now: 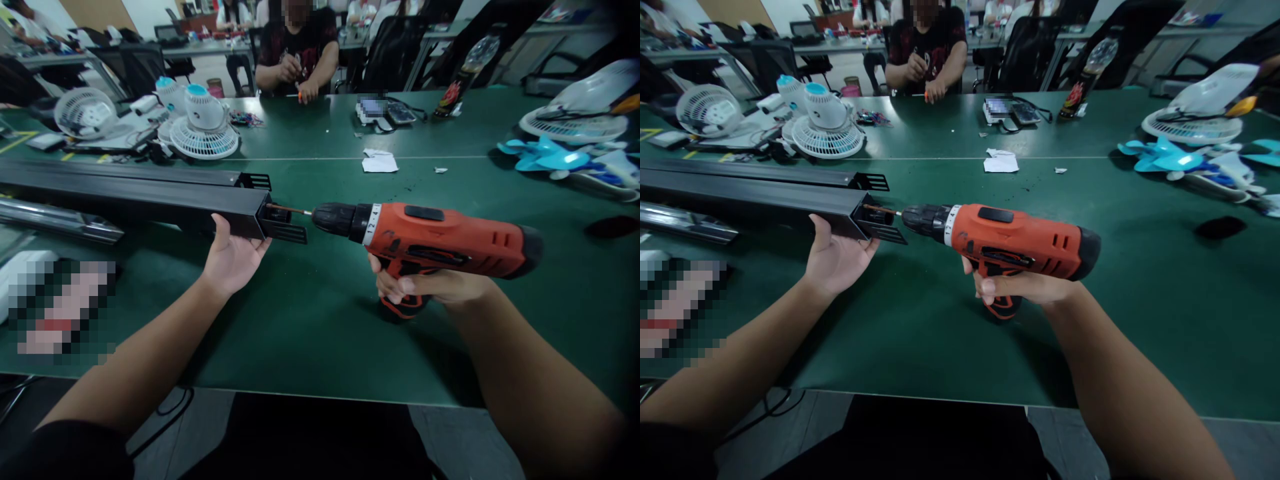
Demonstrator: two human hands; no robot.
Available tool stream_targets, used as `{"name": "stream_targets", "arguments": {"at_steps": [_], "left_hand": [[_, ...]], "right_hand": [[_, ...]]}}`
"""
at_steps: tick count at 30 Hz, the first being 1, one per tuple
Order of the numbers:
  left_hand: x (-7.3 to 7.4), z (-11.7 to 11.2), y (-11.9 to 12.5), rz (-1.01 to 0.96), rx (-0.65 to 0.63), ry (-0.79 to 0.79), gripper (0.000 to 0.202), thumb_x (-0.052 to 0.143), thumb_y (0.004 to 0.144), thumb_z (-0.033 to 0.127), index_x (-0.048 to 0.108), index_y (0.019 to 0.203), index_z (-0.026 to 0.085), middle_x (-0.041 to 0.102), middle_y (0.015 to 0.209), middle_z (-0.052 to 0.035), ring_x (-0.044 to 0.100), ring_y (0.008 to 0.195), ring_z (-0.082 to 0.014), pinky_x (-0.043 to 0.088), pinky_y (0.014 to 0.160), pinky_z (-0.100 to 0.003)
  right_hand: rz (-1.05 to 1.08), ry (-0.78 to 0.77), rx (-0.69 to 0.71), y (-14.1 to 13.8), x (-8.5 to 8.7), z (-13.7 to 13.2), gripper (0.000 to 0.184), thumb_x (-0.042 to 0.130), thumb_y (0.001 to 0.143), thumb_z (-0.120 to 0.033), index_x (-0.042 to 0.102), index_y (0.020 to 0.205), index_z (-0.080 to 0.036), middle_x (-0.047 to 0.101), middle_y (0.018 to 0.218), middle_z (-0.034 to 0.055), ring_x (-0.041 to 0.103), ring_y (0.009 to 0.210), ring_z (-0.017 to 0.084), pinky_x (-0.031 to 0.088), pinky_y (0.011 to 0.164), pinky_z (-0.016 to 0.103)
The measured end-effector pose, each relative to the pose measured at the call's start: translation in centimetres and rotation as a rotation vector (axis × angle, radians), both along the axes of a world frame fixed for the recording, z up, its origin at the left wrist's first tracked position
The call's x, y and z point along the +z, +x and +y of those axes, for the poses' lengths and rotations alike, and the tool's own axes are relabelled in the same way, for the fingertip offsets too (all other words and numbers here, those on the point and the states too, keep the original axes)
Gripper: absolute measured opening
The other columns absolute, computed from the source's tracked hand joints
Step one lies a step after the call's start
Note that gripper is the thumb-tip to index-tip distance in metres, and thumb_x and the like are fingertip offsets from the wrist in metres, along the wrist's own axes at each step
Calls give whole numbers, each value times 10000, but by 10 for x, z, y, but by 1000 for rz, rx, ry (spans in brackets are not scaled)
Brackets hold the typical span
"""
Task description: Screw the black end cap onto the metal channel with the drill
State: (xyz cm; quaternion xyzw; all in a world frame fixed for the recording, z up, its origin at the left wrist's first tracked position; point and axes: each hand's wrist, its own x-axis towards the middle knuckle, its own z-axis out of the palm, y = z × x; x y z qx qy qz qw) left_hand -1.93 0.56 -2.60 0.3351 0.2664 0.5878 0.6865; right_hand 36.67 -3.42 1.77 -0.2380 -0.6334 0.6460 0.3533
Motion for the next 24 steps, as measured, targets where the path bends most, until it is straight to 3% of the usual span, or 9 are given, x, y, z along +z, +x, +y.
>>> {"name": "stream_targets", "arguments": {"at_steps": [24], "left_hand": [[6, -3, 3, 24, 17, -36, 677, 621, 1146, 811, 724, 1639, 358, 781, 1670, -40, 522, 1775, -339, 519, 1382, -485]], "right_hand": [[7, -3, -1, -2, 2, 0, 405, 1052, 916, -458, 863, 1167, -203, 737, 697, -20, 746, 593, 179, 672, 610, 310]]}}
